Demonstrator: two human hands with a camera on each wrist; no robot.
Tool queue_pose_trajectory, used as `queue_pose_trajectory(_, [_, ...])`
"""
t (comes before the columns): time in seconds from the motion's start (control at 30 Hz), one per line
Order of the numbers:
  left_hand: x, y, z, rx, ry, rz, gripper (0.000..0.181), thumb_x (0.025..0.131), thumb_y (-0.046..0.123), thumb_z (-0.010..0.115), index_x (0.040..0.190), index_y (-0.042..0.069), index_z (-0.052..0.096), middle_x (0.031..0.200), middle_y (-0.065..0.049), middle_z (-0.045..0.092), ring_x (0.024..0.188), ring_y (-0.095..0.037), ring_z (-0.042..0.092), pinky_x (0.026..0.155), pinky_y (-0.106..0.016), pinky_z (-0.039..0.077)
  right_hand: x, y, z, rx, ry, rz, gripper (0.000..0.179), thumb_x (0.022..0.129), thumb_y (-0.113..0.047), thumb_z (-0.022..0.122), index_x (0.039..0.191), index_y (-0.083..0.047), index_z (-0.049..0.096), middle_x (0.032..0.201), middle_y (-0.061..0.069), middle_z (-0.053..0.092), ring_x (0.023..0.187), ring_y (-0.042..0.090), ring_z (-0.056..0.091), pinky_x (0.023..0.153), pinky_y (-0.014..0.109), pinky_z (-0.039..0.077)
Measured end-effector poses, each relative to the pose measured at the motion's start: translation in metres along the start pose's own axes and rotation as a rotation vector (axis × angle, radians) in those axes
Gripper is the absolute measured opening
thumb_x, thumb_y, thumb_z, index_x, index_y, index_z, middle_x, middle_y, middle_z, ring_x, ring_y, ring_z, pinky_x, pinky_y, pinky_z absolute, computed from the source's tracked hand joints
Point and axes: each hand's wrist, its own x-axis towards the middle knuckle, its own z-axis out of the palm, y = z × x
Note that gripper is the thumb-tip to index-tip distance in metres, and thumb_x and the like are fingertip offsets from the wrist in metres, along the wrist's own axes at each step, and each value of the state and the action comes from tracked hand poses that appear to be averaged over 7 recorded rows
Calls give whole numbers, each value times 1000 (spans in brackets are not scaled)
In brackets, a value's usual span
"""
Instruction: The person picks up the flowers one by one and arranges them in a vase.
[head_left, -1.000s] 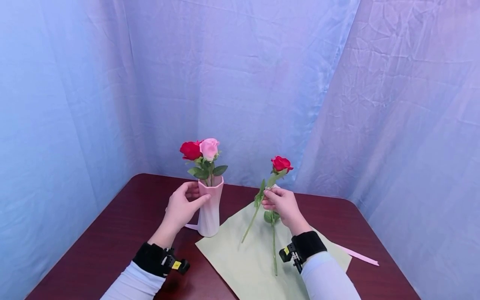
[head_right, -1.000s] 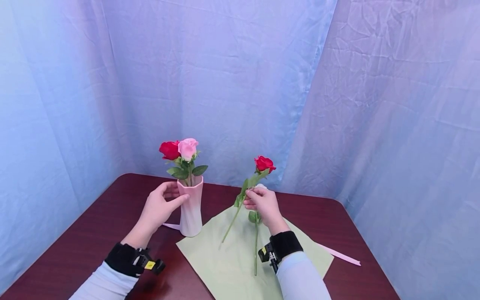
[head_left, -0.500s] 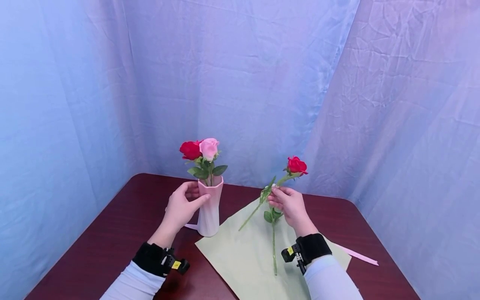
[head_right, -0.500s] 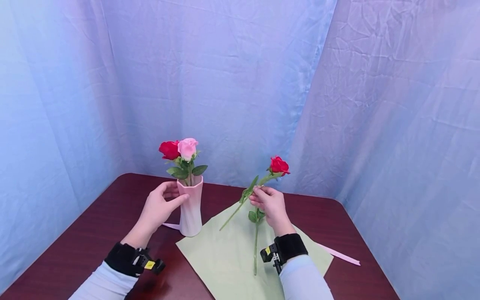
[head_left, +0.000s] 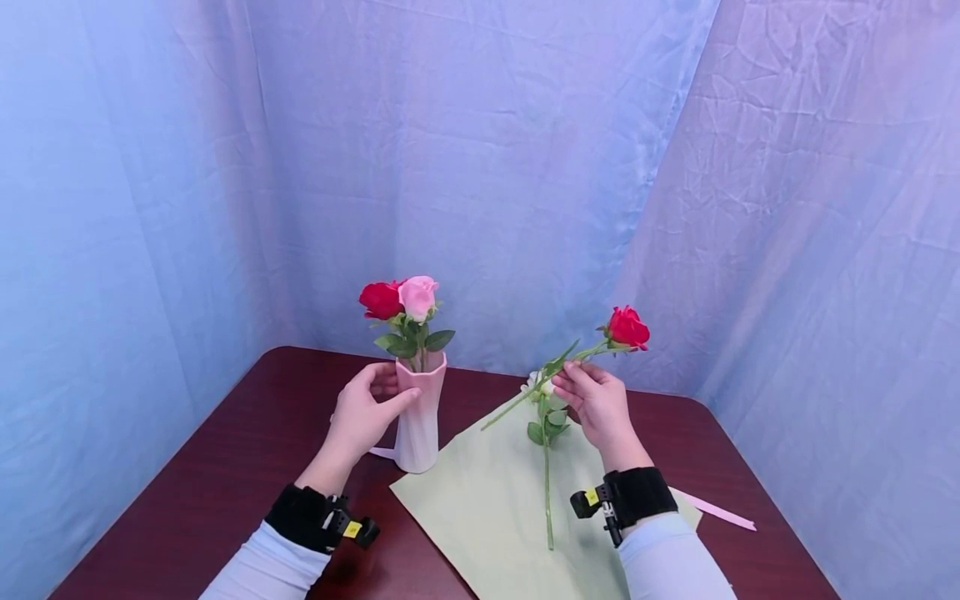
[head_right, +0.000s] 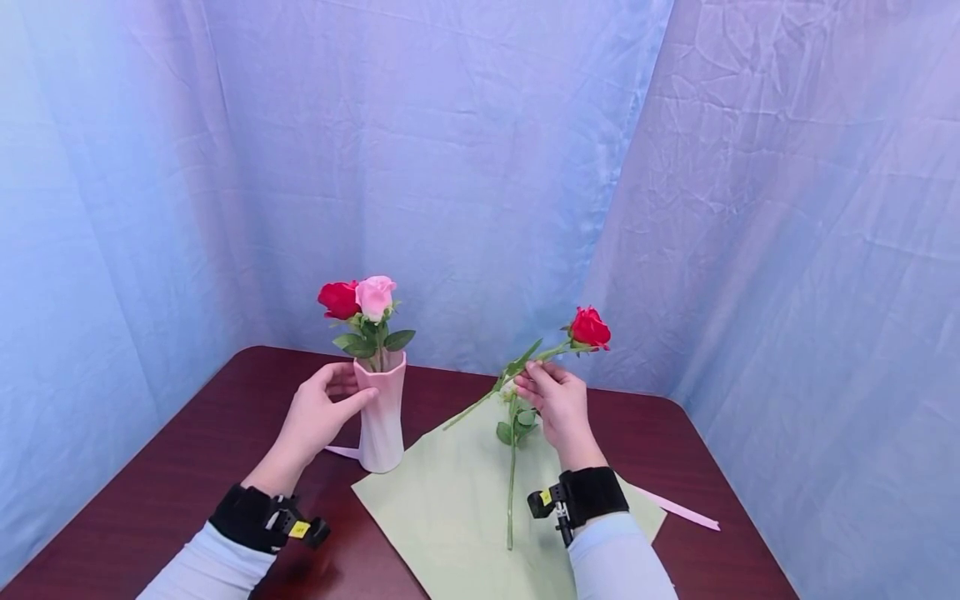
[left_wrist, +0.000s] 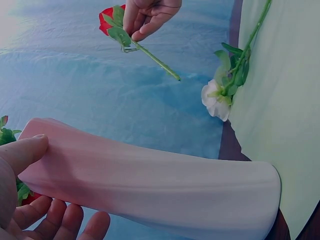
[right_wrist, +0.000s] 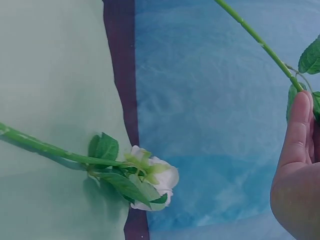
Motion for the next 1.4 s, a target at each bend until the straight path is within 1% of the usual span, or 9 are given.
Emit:
queue_pose_trajectory(0.07, [0,0,0,3,1,0,61,84,40,84,132,10,60,118,-9,67,108,-27,65,85,-43,59,0,-4,-2,15,10,3,31,100,-6,65,123,6,50,94,8,69,84,18,73,82,33,60])
queue_pose_trajectory(0.23, [0,1,0,6,0,1,61,85,40,84,132,10,60,118,-9,67,108,-27,65,85,-43,59,-1,-12,-6,44,42,1,29,100,-9,67,122,3,54,92,7,70,84,17,73,82,31,59])
queue_pose_trajectory(0.33, [0,2,0,5,0,0,61,85,40,84,132,10,60,118,-9,67,108,-26,65,85,-43,59,-1,-16,-8,69,59,-5,23,99,-11,67,117,0,58,91,6,71,83,17,73,82,30,59])
queue_pose_trajectory(0.5, [0,3,-1,4,1,3,59,85,38,84,131,10,60,118,-9,67,108,-26,65,85,-43,59,-2,-21,-10,151,96,-8,17,97,-10,70,110,-2,64,91,7,71,81,18,74,82,31,59])
queue_pose_trajectory(0.73, [0,3,-1,4,1,2,59,85,37,84,132,9,60,118,-9,67,108,-27,65,85,-42,59,-4,-25,-11,234,98,-35,5,97,-8,69,100,-5,71,85,8,74,79,18,75,78,29,60])
queue_pose_trajectory(0.93, [-1,4,0,5,1,-2,59,85,37,84,132,9,60,118,-10,67,108,-27,65,85,-43,59,-3,-28,-11,304,106,-53,5,96,-6,70,100,-2,69,85,10,74,79,20,75,77,30,60])
queue_pose_trajectory(1.13, [0,3,0,19,5,3,59,85,37,84,131,9,60,116,-9,67,107,-27,65,84,-42,59,-2,-33,-8,336,123,-58,9,95,-6,72,101,-1,68,88,11,74,82,21,75,79,32,60])
queue_pose_trajectory(1.4, [0,4,-1,8,6,12,58,85,35,84,131,8,60,116,-10,67,106,-27,65,85,-43,59,-2,-41,0,361,114,-69,16,92,-8,75,105,0,69,91,11,75,85,22,75,81,32,59])
